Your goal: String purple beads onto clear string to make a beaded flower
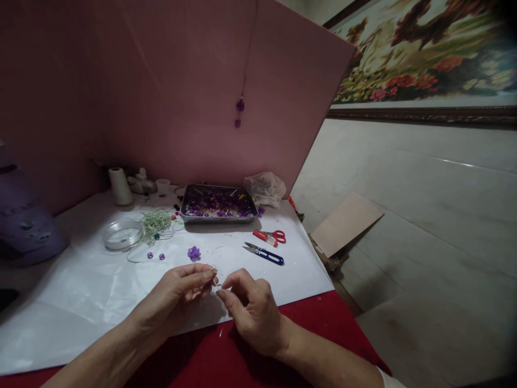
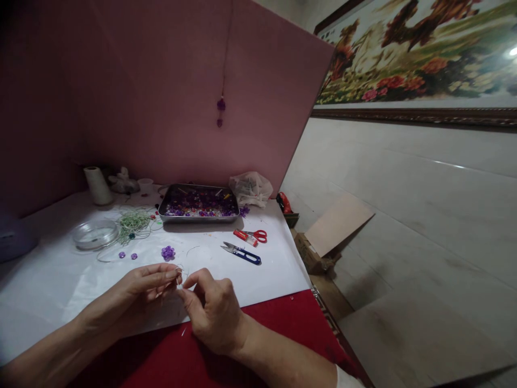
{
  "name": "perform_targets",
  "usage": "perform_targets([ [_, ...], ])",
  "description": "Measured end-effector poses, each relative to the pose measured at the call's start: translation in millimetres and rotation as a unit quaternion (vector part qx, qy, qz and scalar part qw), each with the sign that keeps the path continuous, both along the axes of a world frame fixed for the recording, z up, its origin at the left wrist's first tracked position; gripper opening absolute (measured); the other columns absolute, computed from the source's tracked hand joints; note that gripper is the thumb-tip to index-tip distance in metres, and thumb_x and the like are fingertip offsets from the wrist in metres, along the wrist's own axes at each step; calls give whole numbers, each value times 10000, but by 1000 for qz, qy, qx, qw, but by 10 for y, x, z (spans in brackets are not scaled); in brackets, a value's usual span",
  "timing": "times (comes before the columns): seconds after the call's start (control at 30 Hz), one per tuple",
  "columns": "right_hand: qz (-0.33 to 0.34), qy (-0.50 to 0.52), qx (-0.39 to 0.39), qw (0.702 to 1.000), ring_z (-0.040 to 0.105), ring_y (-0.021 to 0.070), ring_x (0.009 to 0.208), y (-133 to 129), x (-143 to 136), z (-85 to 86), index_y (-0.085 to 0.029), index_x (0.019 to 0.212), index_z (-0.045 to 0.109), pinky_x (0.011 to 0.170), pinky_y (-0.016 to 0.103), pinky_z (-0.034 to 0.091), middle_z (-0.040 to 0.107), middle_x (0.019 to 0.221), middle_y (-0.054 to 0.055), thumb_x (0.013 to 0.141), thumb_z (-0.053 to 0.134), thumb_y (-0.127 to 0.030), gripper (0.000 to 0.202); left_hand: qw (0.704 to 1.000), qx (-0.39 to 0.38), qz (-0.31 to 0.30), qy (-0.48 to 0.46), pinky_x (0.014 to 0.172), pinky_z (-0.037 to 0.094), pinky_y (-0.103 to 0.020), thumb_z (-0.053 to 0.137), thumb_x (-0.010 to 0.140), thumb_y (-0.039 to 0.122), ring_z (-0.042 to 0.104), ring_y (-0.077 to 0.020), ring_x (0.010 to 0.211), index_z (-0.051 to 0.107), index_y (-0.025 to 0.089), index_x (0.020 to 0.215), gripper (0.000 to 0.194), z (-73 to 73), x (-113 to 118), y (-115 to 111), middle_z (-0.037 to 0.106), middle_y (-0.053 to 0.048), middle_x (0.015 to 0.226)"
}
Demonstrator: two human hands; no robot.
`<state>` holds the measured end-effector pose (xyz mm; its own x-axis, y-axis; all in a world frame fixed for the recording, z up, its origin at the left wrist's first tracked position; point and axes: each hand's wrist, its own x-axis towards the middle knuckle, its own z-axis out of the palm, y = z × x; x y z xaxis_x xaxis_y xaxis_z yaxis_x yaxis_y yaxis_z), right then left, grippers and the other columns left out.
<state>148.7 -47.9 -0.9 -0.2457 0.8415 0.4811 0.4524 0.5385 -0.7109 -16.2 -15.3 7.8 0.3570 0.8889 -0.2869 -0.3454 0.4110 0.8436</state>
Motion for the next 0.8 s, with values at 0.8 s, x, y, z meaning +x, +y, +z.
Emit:
perform_targets([
  [0.8,63,305,-201,929,305,35,350,325,123,46,-156,704,551,325,167,223,400,464,-78,783,619,-383,249,991,-30,-115,65,410,202,-166,762,591,314,392,-48,435,642,133,628,220,43,38,-32,642,-27,602],
])
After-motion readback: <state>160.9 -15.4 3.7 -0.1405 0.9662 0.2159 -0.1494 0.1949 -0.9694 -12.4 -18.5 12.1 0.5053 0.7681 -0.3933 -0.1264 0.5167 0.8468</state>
